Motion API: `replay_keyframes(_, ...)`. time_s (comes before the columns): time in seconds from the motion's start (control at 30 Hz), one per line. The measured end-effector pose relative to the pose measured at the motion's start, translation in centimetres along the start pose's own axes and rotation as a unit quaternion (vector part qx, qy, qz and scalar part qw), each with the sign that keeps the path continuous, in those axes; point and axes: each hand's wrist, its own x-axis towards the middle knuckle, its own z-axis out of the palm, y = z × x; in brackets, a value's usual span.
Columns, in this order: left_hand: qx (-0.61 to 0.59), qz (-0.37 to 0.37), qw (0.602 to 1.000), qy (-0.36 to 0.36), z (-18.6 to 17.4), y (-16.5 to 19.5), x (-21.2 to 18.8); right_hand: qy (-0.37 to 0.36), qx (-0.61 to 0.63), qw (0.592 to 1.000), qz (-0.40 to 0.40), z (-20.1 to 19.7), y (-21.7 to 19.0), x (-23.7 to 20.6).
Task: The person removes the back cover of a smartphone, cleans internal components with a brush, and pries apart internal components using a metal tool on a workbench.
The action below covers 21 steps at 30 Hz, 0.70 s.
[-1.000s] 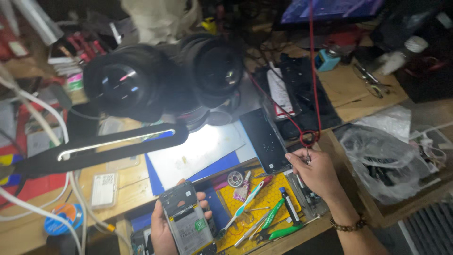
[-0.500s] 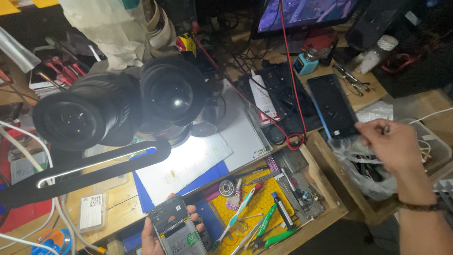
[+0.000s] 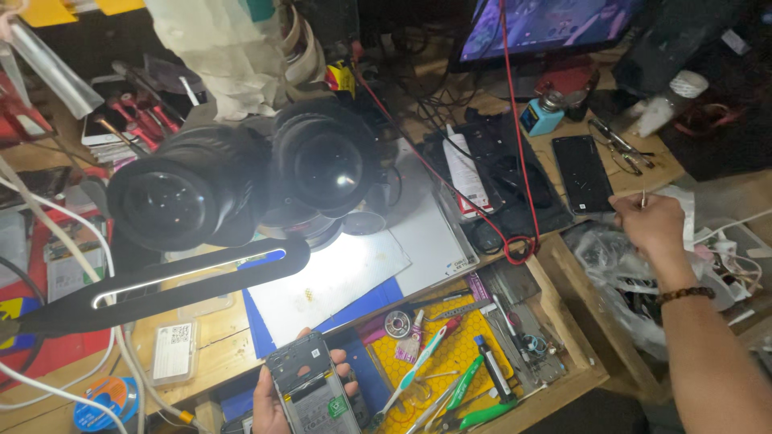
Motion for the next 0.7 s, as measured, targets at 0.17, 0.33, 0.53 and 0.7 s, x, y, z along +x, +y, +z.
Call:
replay_keyframes(0.17, -0.015, 0.009, 1.000, -0.003, 1.2, 0.2, -0.9, 0.045, -0.067, 0.984, -0.158, 0.4, 1.1, 0.9)
replay_keyframes(0.33, -0.056, 0.041, 0.993, -0.097, 0.9, 0.9, -2.4, 0.005, 0.054, 0.982, -0.183, 3.4, 0.6, 0.4)
replay_keyframes(0.53, -0.036, 0.060, 0.990, -0.125, 1.2, 1.3, -2.2, 0.032, -0.031, 0.934, -0.354, 3.3, -3.7, -9.6)
replay_keyframes(0.7, -0.053, 0.034, 0.990, -0.126, 0.1, 1.1, -2.4, -0.153, 0.043, 0.870, -0.466, 6.5, -12.8, -22.5)
